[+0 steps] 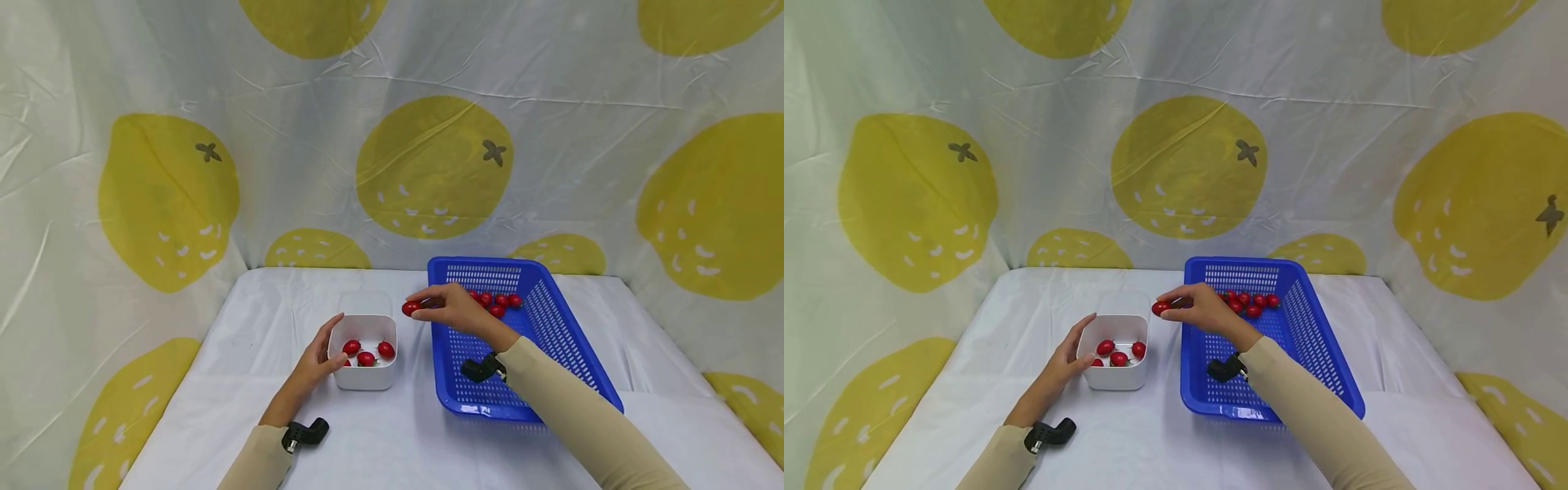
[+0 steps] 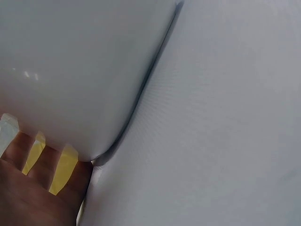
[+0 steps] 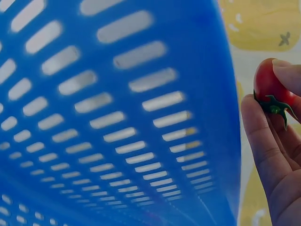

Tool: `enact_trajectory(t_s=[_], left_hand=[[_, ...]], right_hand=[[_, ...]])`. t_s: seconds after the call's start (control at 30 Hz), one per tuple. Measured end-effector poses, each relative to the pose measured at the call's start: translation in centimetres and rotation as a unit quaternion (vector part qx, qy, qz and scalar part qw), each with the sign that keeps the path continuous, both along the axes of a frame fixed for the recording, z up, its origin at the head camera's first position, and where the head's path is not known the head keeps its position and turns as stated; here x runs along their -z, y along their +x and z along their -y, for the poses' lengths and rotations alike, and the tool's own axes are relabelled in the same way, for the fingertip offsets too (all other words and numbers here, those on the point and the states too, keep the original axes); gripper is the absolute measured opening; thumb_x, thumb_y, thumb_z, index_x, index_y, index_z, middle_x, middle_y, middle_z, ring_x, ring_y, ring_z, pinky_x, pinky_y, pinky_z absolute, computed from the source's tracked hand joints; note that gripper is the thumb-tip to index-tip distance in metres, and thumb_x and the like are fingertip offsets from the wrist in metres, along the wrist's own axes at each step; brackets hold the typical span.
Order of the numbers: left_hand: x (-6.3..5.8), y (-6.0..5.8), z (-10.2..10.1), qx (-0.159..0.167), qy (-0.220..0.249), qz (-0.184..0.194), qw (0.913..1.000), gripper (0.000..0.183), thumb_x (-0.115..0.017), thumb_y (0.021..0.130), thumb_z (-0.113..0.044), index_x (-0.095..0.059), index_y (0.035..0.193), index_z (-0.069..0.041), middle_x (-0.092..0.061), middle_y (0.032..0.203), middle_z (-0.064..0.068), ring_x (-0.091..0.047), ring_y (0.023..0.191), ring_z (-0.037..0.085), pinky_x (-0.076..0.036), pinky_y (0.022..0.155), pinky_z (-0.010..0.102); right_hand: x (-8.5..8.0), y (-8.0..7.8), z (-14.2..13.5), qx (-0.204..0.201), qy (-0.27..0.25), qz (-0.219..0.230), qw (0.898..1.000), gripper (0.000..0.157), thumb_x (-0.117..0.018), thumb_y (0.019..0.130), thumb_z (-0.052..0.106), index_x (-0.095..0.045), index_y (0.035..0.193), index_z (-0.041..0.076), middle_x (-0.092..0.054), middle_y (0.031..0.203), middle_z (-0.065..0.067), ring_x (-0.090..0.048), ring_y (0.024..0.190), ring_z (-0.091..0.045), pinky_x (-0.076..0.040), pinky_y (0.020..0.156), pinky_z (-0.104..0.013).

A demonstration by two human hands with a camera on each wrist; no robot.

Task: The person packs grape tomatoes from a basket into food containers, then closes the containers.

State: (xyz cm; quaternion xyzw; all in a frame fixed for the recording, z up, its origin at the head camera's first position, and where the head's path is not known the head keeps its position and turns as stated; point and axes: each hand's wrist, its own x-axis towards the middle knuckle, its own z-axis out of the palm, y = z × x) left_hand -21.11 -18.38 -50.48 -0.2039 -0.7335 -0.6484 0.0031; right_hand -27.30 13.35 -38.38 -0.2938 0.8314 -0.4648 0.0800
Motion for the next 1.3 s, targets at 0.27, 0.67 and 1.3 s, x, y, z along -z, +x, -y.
enact_trajectory(t_s=[0.27, 0.67, 1.3], left_hand=[[-0.2, 0.1, -0.1, -0.002, -0.002, -0.001, 1.0000, 0.072, -0.058, 0.090, -0.012, -0.026, 0.152, -0.027, -0.015, 0.160, 0.000, 0.001, 0.148, 0.028, -0.010, 0.114, 0.054], [-0.2, 0.2, -0.1, 0.000, -0.002, 0.001, 1.0000, 0.071, -0.058, 0.090, -0.013, -0.026, 0.152, -0.028, -0.015, 0.160, -0.001, 0.001, 0.148, 0.026, -0.007, 0.115, 0.052], [0.2, 0.0, -0.1, 0.003, 0.003, -0.001, 1.0000, 0.071, -0.057, 0.091, -0.011, -0.025, 0.153, -0.024, -0.015, 0.160, -0.001, 0.002, 0.148, 0.024, -0.004, 0.116, 0.051]], right_hand=[[0.2, 0.2, 1.3, -0.017, 0.000, 0.011, 1.000, 0.035, -0.074, 0.086, 0.027, -0.070, 0.118, 0.012, -0.070, 0.108, -0.006, -0.069, 0.095, -0.019, -0.056, 0.082, -0.034], [0.7, 0.5, 2.7, -0.039, -0.012, 0.037, 0.998, 0.037, -0.073, 0.086, 0.026, -0.069, 0.120, 0.009, -0.070, 0.109, -0.007, -0.068, 0.097, -0.021, -0.055, 0.083, -0.034], [2.2, 0.5, 3.0, -0.055, -0.021, 0.045, 0.997, 0.036, -0.071, 0.089, 0.020, -0.067, 0.122, 0.006, -0.069, 0.111, -0.009, -0.067, 0.096, -0.021, -0.055, 0.084, -0.033]])
